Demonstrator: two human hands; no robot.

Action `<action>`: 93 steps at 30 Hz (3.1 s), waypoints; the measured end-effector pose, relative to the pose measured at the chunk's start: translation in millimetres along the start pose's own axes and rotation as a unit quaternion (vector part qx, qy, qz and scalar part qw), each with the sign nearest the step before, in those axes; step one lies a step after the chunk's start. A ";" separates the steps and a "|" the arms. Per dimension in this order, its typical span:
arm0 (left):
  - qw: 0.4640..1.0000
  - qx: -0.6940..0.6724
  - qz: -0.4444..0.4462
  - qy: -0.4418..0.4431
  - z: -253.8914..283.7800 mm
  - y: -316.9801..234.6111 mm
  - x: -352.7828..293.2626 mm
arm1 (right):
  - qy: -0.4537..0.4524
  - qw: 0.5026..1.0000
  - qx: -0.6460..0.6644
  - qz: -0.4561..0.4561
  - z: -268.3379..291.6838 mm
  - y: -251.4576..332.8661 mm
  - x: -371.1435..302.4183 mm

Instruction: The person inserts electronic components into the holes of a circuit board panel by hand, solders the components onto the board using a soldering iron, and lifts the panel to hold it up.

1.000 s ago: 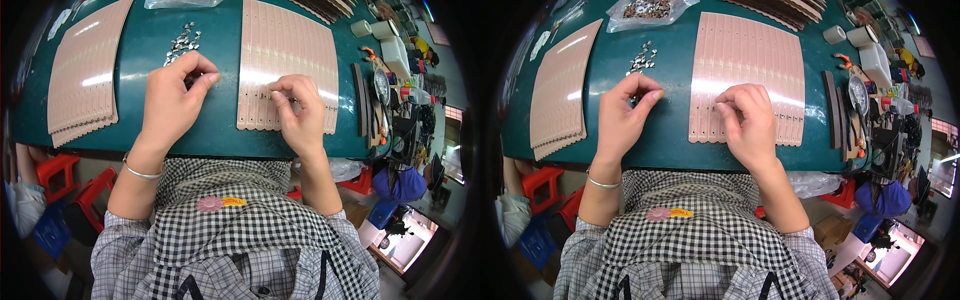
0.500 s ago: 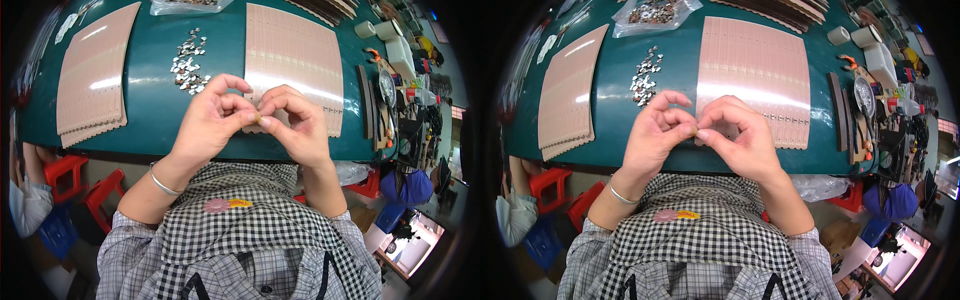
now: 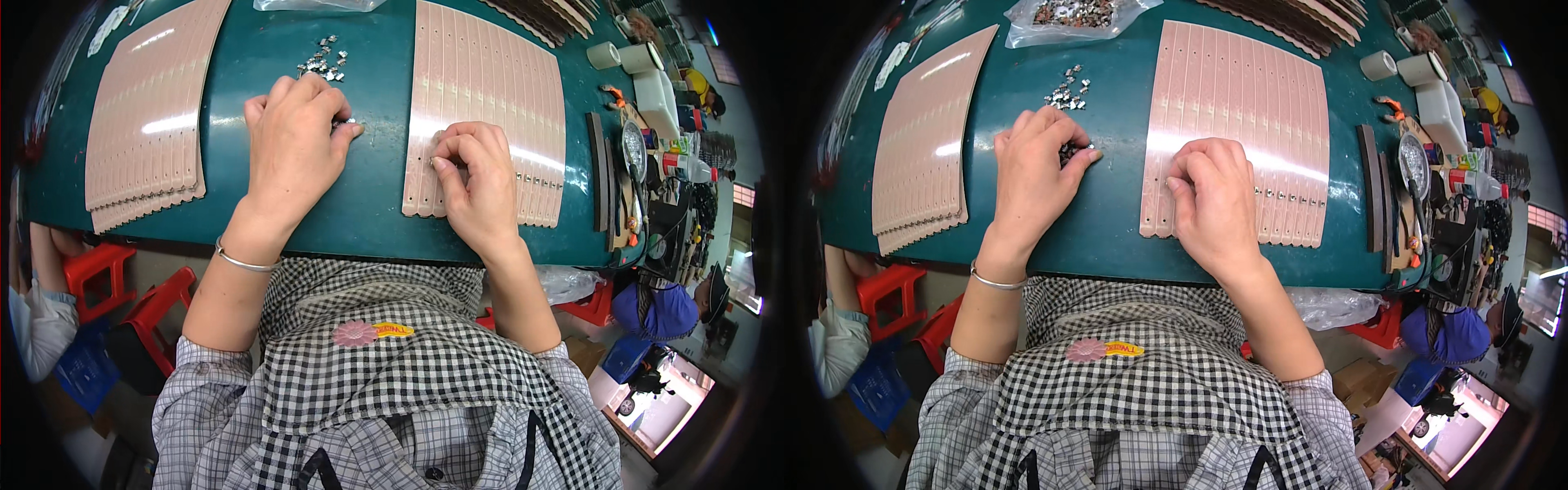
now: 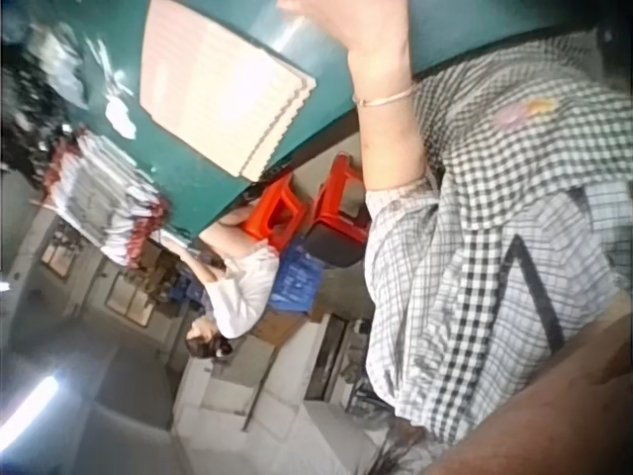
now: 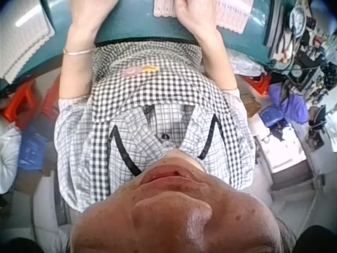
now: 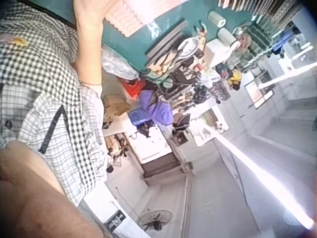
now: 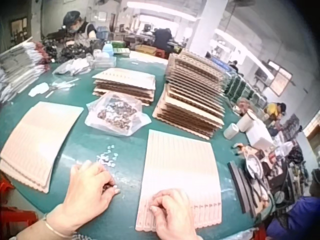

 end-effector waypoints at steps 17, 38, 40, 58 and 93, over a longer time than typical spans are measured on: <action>0.994 -0.106 0.017 -0.002 2.6 -2.2 1.8 | -0.025 0.996 -0.068 0.057 -7.4 1.4 -0.6; 0.780 -0.543 0.288 0.113 -4.2 -24.4 -29.8 | 0.004 0.998 0.054 -0.006 23.2 26.6 10.5; 0.763 -0.558 0.300 0.131 -5.9 -29.8 -33.4 | 0.032 0.966 0.241 -0.093 17.3 36.1 5.8; 0.971 -0.236 0.037 -0.026 10.9 -30.7 -37.7 | -0.017 0.997 0.039 0.061 -3.4 13.4 6.2; 0.974 -0.225 -0.011 -0.007 2.6 -31.5 -51.9 | -0.080 0.996 -0.038 -0.018 44.7 -2.2 11.3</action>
Point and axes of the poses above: each hand's wrist, its own x-axis towards the middle knuckle, its own z-axis out of the back of the hand, y = z × x, the point moved 5 cm from there along x, towards the middle knuckle, and after that the axes turned 8 degrees about -y, right-handed, at the moved point
